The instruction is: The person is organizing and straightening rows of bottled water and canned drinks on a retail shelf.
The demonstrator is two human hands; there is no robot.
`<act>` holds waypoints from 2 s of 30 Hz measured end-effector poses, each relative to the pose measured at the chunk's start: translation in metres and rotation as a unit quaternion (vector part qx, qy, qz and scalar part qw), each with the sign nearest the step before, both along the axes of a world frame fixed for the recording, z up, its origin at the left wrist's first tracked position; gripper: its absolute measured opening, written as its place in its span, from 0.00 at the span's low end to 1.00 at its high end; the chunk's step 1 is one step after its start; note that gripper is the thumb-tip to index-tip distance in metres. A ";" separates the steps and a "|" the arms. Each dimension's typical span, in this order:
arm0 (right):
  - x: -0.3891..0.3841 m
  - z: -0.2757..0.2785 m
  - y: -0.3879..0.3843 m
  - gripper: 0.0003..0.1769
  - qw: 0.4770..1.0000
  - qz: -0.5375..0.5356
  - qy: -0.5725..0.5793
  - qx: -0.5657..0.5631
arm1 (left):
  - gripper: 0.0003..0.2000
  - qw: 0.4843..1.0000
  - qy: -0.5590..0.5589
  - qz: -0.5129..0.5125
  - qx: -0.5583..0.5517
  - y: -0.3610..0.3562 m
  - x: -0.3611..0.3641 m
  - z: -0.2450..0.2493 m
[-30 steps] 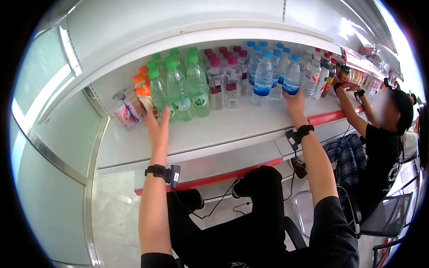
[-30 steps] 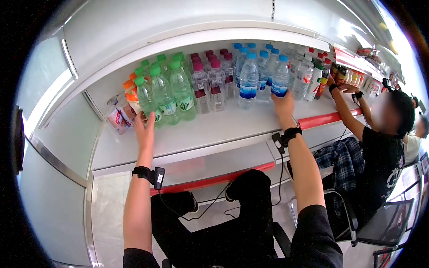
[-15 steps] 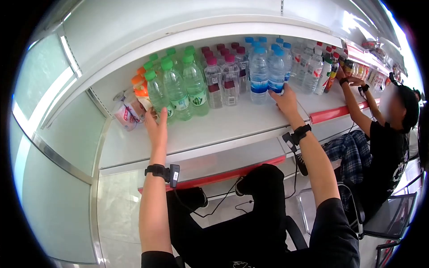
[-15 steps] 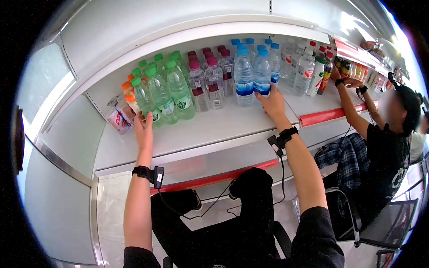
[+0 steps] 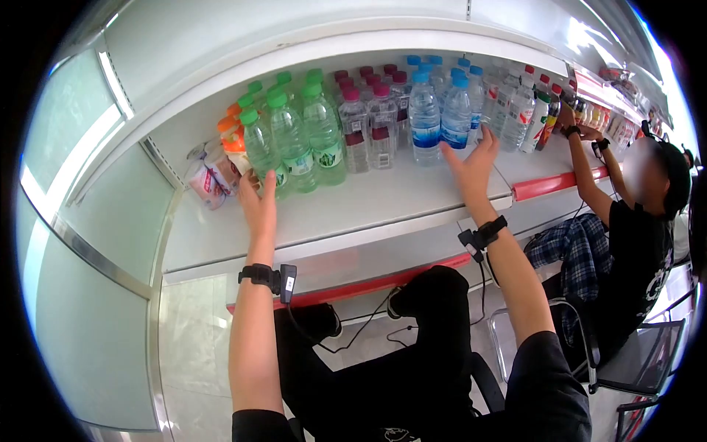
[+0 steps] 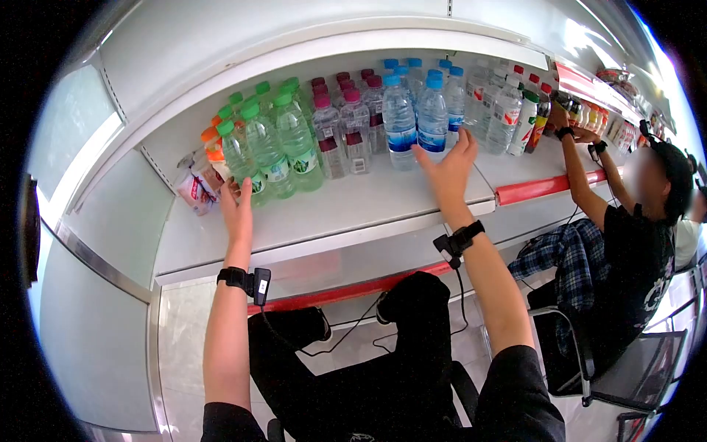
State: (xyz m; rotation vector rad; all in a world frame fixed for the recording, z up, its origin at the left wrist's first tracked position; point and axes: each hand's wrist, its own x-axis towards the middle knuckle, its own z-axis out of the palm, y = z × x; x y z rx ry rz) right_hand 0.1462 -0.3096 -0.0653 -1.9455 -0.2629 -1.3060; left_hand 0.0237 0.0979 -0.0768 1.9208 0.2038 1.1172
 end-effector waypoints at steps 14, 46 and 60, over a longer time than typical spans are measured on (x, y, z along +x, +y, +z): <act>0.004 0.009 0.073 0.56 0.994 -0.057 0.069 -0.070 | 0.34 1.000 0.013 -0.005 -0.013 -0.003 -0.004 0.004; 0.007 0.005 0.055 0.40 0.990 -0.087 0.107 0.007 | 0.35 1.000 0.021 0.012 -0.009 0.004 0.002 -0.002; 0.017 -0.003 0.056 0.54 0.996 -0.065 0.031 0.050 | 0.32 1.000 -0.020 -0.009 -0.021 0.003 0.002 -0.002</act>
